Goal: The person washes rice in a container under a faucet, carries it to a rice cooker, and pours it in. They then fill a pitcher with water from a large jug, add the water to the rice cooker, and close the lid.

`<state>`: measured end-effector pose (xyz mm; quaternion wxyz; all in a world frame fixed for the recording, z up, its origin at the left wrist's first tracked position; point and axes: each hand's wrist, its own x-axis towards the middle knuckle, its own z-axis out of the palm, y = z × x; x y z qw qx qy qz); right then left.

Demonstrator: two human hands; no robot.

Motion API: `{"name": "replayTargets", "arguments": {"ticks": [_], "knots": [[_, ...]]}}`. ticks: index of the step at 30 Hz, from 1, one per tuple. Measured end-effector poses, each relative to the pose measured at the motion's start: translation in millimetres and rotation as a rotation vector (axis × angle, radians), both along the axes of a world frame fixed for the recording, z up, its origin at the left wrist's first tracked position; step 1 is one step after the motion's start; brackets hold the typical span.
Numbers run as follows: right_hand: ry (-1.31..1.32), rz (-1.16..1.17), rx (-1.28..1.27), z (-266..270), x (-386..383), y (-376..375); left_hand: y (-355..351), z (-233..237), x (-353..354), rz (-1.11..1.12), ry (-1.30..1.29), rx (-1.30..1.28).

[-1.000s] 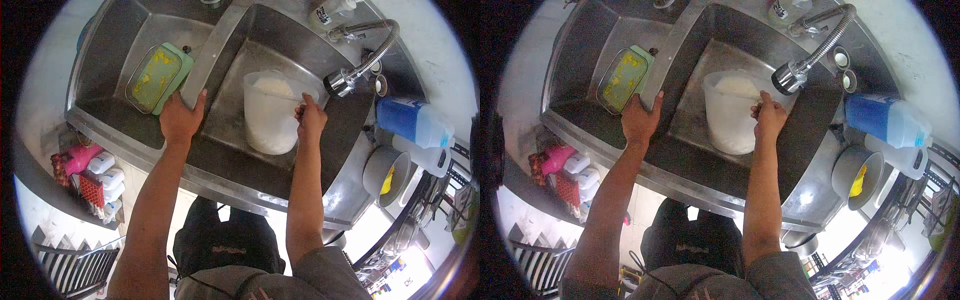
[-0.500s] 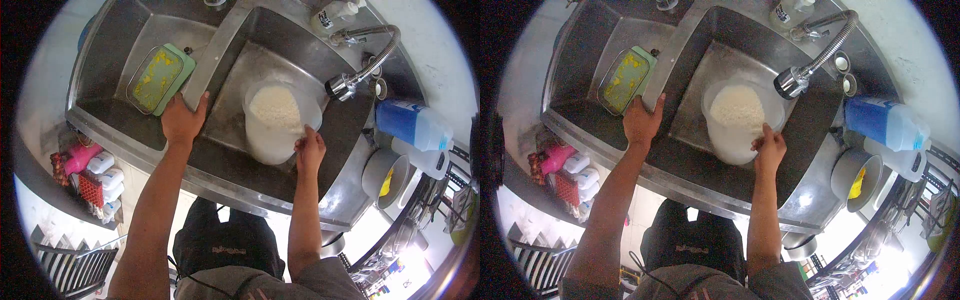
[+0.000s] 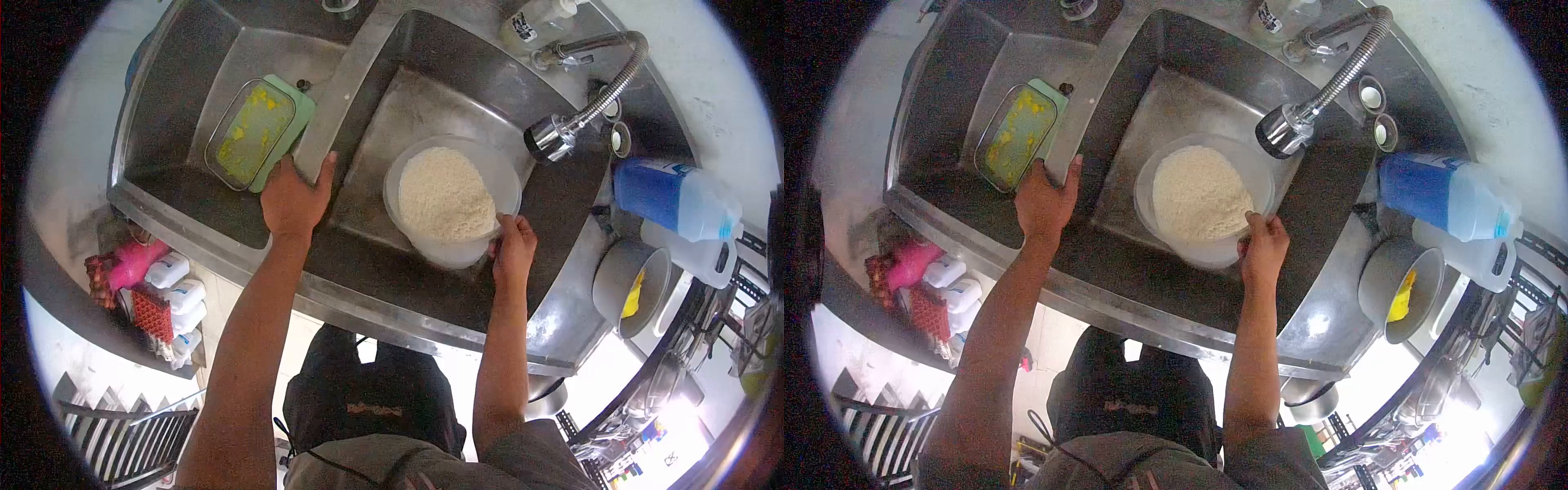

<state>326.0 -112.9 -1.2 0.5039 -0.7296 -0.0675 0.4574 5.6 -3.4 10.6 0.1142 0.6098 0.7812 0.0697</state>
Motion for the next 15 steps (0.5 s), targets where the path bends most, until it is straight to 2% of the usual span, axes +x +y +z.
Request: {"name": "replayTargets", "arguments": {"ticks": [5,8,10,15], "knots": [[-0.048,0.257,-0.039,2,10,-5,1,0,-1,-0.005,-0.007,-0.030],[-0.142,0.330,-0.085,-4,15,-10,1,0,0,-0.002,-0.005,-0.044],[-0.179,0.344,-0.053,-6,19,-12,0,-5,-1,-0.035,0.046,0.074],[-0.239,0.444,0.004,-15,30,-15,0,-2,0,-0.017,-0.007,-0.007]]}}
